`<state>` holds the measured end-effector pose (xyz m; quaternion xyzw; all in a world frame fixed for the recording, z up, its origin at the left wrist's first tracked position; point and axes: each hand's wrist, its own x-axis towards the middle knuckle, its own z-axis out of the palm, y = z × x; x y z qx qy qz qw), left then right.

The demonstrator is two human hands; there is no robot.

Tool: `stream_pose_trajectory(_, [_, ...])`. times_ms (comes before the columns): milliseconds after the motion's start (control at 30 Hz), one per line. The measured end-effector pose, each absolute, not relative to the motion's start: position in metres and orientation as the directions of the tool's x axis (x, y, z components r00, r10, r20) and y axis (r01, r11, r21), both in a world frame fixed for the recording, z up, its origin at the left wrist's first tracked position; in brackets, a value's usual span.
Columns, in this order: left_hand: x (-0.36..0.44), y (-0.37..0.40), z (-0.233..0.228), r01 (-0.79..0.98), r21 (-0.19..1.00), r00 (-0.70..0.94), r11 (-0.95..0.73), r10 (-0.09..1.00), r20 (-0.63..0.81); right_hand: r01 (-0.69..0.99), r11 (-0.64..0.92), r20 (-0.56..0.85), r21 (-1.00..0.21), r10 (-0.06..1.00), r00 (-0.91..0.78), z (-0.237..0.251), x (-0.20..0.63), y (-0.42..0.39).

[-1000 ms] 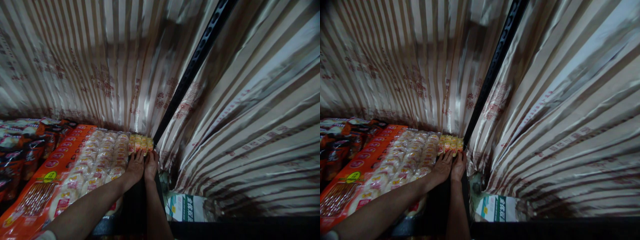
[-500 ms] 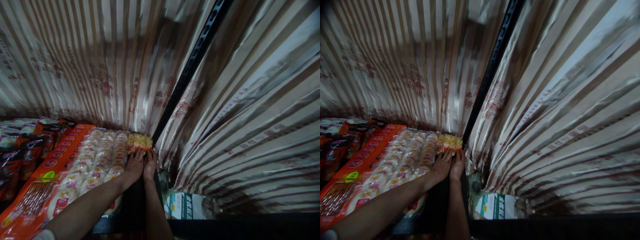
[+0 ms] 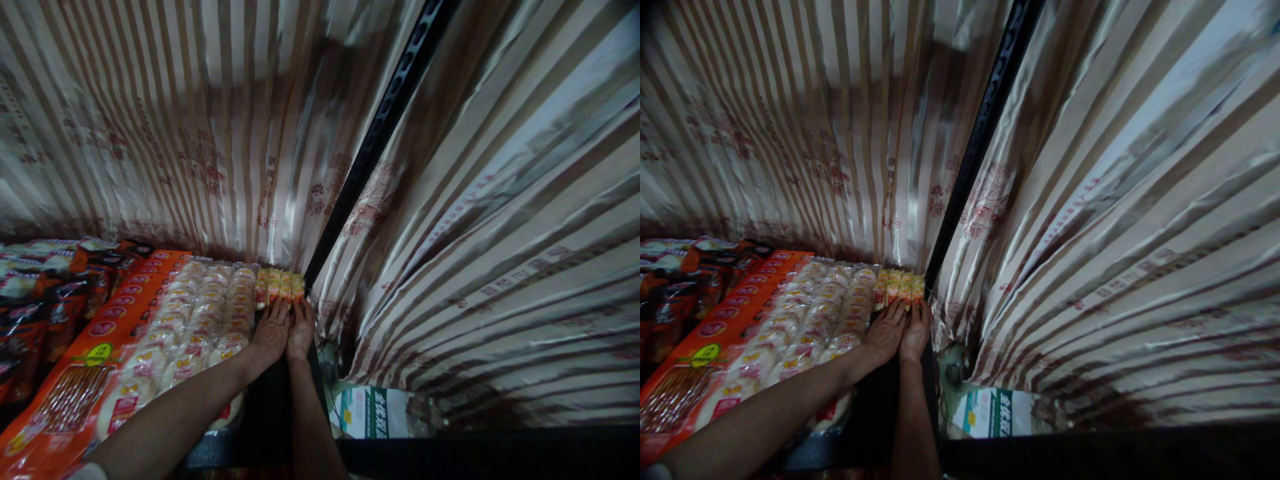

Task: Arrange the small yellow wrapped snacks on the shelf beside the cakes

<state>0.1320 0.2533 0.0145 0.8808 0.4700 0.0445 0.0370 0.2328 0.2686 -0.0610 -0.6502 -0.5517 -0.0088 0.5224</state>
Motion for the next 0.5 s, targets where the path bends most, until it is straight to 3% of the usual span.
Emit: stream_pose_trajectory(500, [0.132,0.255,0.008,0.817,0.049,0.567,-0.575,0.815,0.122,0.746,0.166,0.616,-0.645,0.69,0.38,-0.05,0.233,0.266])
